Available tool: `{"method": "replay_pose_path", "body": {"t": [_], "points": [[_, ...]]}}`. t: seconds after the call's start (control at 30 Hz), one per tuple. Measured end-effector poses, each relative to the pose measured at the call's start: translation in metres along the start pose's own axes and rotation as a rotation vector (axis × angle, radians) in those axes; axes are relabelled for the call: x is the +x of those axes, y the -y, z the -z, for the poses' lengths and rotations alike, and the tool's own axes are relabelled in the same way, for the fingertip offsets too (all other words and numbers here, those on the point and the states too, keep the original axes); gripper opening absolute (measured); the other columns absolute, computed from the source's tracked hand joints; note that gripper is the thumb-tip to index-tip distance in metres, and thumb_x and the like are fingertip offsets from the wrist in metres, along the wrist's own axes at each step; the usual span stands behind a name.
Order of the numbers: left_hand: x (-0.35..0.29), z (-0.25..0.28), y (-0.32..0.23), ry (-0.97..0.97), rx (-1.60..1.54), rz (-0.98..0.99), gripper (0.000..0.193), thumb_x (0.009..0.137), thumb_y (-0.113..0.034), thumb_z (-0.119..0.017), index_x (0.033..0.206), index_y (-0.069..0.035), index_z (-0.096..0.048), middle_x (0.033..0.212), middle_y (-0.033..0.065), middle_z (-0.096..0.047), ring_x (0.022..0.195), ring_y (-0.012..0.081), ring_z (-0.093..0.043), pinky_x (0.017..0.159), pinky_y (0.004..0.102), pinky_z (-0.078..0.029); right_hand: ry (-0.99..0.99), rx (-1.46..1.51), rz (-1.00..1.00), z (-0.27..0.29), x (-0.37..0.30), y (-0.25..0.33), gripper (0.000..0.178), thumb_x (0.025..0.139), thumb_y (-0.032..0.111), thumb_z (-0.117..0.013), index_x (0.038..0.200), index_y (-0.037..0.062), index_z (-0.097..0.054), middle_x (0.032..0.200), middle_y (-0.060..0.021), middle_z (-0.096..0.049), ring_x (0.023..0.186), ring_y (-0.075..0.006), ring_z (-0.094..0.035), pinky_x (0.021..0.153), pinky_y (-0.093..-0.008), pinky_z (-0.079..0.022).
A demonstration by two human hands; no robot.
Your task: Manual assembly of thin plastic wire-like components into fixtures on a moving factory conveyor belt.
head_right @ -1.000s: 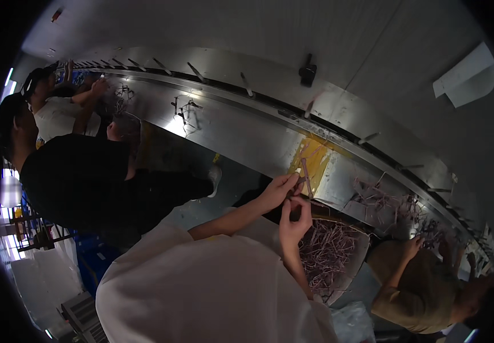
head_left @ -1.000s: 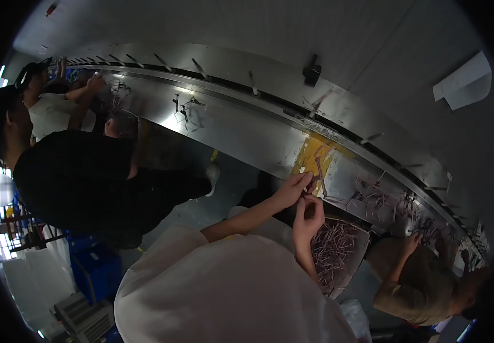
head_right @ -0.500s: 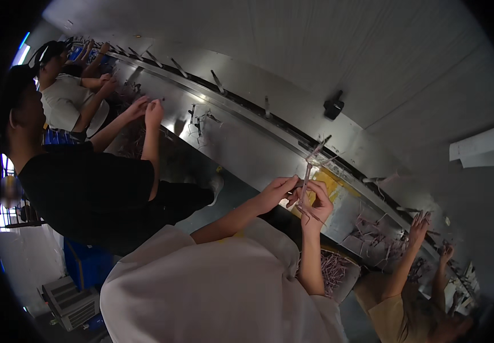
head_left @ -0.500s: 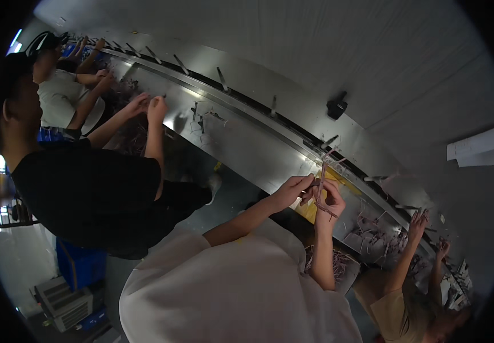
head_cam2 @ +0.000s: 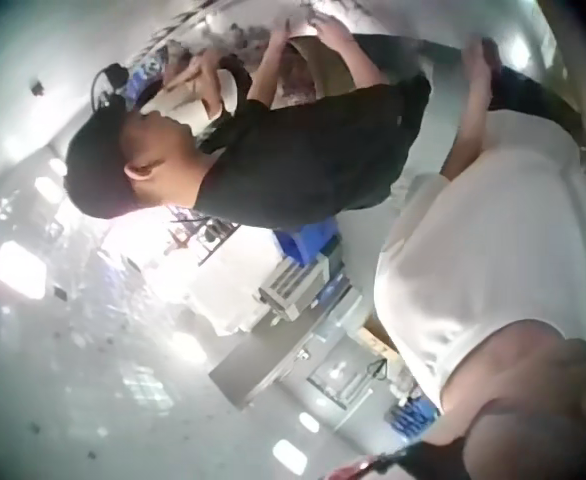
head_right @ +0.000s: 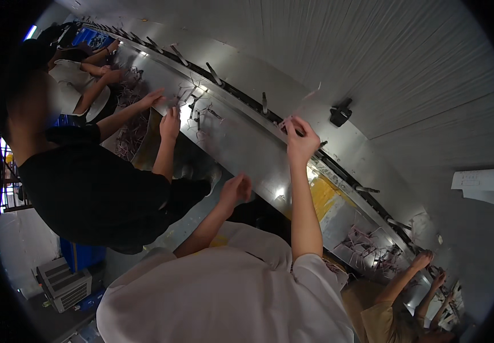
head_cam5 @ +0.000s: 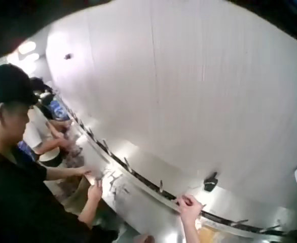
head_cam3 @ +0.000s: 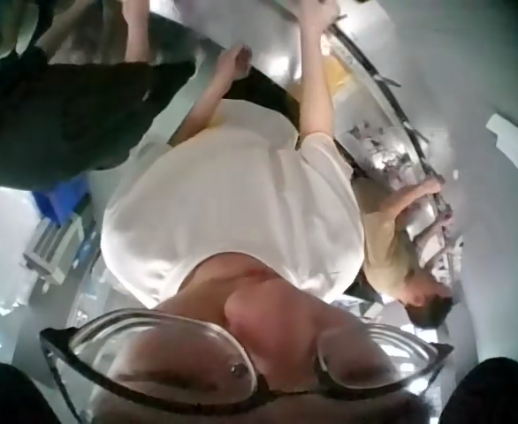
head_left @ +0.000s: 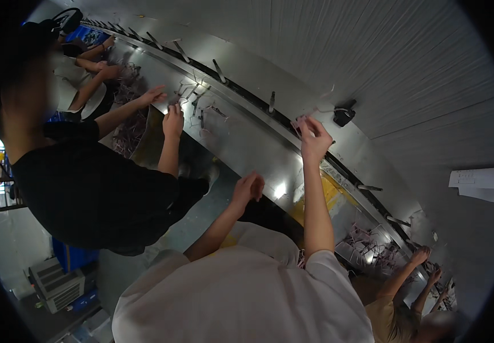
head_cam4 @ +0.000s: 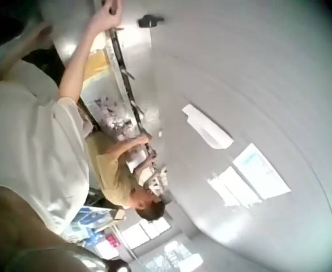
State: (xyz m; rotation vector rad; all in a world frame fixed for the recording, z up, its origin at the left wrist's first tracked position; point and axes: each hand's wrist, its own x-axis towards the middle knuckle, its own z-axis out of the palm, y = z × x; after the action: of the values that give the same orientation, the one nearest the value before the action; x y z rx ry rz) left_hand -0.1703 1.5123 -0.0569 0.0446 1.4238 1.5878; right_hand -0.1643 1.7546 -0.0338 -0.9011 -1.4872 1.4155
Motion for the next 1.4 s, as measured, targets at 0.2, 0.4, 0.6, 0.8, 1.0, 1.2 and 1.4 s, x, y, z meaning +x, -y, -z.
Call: {"method": "replay_pose_path", "body": {"t": [0.2, 0.4, 0.6, 0.8, 1.0, 1.2, 1.4], "points": [[-0.016, 0.017, 0.009, -0.249, -0.041, 0.052, 0.044, 0.103, -0.045, -0.045, 0.085, -0.008, -0.061, 0.068, 0.0025, -0.056, 0.059, 0.0153, -0.056, 0.053, 0.0298, -0.043, -0.002, 0.190, -0.034, -0.015, 0.040, -0.047, 0.022, 0.084, 0.000, -0.073, 0.103, -0.0096, -0.067, 0.088, -0.0109, -0.072, 0.081, -0.0123, -0.068, 0.076, -0.0225, -0.053], [-0.014, 0.011, 0.024, -0.215, -0.017, 0.049, 0.045, 0.103, -0.046, -0.045, 0.084, -0.008, -0.060, 0.066, 0.0021, -0.055, 0.060, 0.0150, -0.056, 0.053, 0.0293, -0.043, -0.156, 0.098, 0.034, 0.034, 0.022, -0.052, 0.017, 0.087, -0.003, -0.069, 0.103, -0.0085, -0.066, 0.087, -0.0097, -0.071, 0.079, -0.0117, -0.067, 0.073, -0.0230, -0.054], [-0.010, -0.007, 0.035, -0.156, 0.023, 0.088, 0.044, 0.103, -0.045, -0.045, 0.084, -0.008, -0.060, 0.065, 0.0023, -0.055, 0.060, 0.0148, -0.056, 0.053, 0.0291, -0.043, -0.304, -0.158, 0.130, 0.102, 0.007, -0.055, 0.016, 0.089, -0.003, -0.066, 0.105, -0.0071, -0.066, 0.089, -0.0094, -0.072, 0.078, -0.0117, -0.066, 0.073, -0.0238, -0.054], [-0.010, -0.017, 0.048, -0.094, 0.061, 0.129, 0.047, 0.102, -0.048, -0.047, 0.086, -0.007, -0.062, 0.068, 0.0016, -0.058, 0.058, 0.0124, -0.059, 0.052, 0.0272, -0.045, -0.458, -0.041, 0.184, 0.173, -0.013, -0.063, 0.017, 0.095, -0.004, -0.059, 0.112, -0.0036, -0.058, 0.102, -0.0146, -0.071, 0.101, -0.0205, -0.068, 0.089, -0.0290, -0.054], [-0.016, -0.029, 0.052, -0.047, 0.101, 0.144, 0.043, 0.103, -0.045, -0.046, 0.083, -0.009, -0.060, 0.068, 0.0020, -0.056, 0.060, 0.0140, -0.057, 0.054, 0.0290, -0.045, -0.611, -0.142, 0.178, 0.237, -0.014, -0.059, 0.016, 0.096, -0.002, -0.059, 0.111, -0.0058, -0.059, 0.102, -0.0156, -0.070, 0.094, -0.0199, -0.068, 0.086, -0.0285, -0.055], [-0.018, -0.036, 0.059, 0.037, 0.146, 0.156, 0.044, 0.103, -0.046, -0.046, 0.082, -0.009, -0.059, 0.070, 0.0001, -0.055, 0.062, 0.0120, -0.057, 0.055, 0.0267, -0.046, -0.780, -0.226, 0.283, 0.320, -0.016, -0.070, 0.014, 0.094, -0.001, -0.061, 0.108, -0.0064, -0.062, 0.095, -0.0166, -0.073, 0.085, -0.0175, -0.069, 0.079, -0.0294, -0.058], [-0.023, -0.038, 0.062, 0.039, 0.169, 0.134, 0.044, 0.103, -0.045, -0.045, 0.082, -0.009, -0.059, 0.069, 0.0003, -0.054, 0.061, 0.0120, -0.056, 0.056, 0.0272, -0.046, -0.942, -0.567, 0.268, 0.378, -0.013, -0.060, 0.016, 0.090, 0.003, -0.066, 0.103, -0.0064, -0.066, 0.093, -0.0170, -0.074, 0.083, -0.0230, -0.072, 0.076, -0.0333, -0.057]]}}
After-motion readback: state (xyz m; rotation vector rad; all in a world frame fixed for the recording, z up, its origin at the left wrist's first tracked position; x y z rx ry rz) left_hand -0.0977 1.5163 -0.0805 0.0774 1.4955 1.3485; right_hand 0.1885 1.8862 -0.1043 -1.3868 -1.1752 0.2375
